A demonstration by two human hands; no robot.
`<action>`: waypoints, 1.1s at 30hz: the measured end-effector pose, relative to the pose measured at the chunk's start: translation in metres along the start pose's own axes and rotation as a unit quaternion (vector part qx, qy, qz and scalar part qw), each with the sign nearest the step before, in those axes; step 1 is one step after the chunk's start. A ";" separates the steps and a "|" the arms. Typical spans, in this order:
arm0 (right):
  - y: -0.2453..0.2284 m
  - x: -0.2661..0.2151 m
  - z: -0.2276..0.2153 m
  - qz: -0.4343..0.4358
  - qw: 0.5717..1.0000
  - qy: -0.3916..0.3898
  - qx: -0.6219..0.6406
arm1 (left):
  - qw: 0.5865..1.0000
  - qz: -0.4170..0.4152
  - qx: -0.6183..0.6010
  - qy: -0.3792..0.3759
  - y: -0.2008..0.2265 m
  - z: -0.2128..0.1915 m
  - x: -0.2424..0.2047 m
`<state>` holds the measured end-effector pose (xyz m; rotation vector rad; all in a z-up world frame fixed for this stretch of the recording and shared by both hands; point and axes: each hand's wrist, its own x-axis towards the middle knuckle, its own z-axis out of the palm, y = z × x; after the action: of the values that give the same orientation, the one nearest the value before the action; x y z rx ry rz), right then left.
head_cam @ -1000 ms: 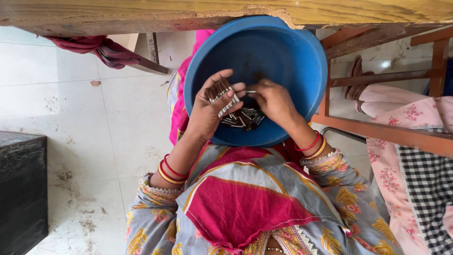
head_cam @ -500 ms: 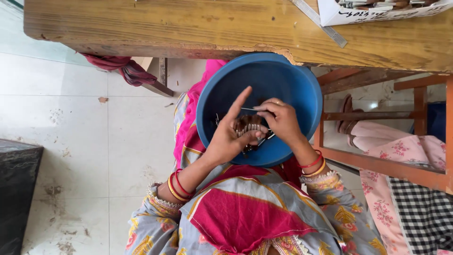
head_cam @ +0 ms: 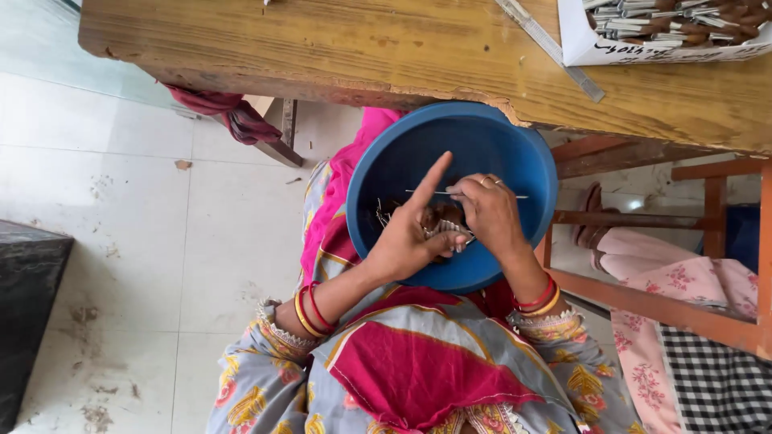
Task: The person sits with a blue plastic basin on their lap, picking through a pile of small metal clip components. They pick up individual pieces, turn them over, and use a small flat metal tool to scrape or trim pieces, placing handled pieces back into the basin.
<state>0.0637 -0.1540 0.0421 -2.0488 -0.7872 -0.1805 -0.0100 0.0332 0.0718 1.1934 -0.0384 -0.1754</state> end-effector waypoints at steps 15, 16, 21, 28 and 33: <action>-0.004 0.006 -0.002 -0.019 0.999 0.007 -0.030 | 0.999 0.007 0.032 0.026 0.006 0.005 0.002; 0.003 0.008 -0.001 -0.009 0.997 -0.004 -0.081 | 0.999 0.013 0.039 0.007 0.010 0.010 0.003; -0.008 0.013 -0.017 -0.037 0.999 -0.003 -0.008 | 0.999 0.006 0.020 0.039 0.001 0.004 0.014; -0.009 0.007 -0.015 -0.024 0.999 0.023 0.027 | 0.999 0.040 0.016 -0.005 -0.007 -0.004 0.012; -0.002 0.007 -0.013 -0.079 0.995 0.032 -0.053 | 0.998 0.013 0.057 0.014 0.015 0.010 0.005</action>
<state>0.0700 -0.1601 0.0534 -2.0691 -0.9166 -0.3815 -0.0049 0.0290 0.0893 1.3085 -0.0401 -0.1345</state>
